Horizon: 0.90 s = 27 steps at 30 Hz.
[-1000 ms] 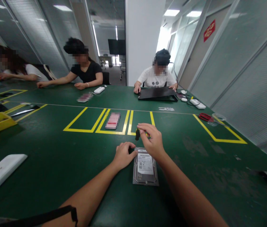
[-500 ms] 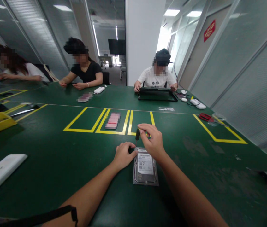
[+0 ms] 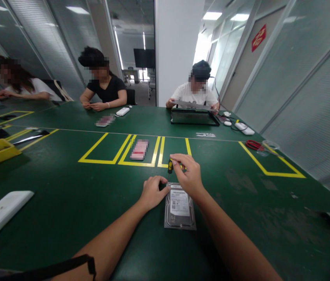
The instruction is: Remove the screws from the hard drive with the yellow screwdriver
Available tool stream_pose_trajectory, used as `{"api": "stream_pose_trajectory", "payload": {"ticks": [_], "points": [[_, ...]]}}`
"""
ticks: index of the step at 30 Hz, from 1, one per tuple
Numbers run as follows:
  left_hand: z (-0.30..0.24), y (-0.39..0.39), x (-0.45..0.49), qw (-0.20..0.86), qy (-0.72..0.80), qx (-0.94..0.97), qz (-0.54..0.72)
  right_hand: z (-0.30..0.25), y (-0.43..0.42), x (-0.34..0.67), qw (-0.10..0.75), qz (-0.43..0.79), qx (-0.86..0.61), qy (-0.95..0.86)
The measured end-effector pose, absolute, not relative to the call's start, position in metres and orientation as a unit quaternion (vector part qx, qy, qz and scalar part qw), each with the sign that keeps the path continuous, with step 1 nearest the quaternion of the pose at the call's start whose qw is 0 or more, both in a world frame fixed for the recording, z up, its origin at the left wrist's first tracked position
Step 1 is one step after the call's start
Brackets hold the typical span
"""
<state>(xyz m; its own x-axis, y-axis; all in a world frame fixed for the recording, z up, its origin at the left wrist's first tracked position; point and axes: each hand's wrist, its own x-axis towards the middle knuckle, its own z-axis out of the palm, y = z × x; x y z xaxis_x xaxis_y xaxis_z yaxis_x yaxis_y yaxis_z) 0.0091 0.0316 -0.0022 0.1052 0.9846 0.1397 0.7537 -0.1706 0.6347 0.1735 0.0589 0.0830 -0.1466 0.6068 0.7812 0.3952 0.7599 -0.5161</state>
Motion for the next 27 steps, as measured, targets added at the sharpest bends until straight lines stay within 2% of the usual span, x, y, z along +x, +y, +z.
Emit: {"api": "stream_pose_trajectory", "payload": {"ticks": [27], "points": [[0.0016, 0.0307, 0.0105, 0.213, 0.612, 0.711, 0.274, 0.0812, 0.0578, 0.1732, 0.554, 0.105, -0.362, -0.742]]}}
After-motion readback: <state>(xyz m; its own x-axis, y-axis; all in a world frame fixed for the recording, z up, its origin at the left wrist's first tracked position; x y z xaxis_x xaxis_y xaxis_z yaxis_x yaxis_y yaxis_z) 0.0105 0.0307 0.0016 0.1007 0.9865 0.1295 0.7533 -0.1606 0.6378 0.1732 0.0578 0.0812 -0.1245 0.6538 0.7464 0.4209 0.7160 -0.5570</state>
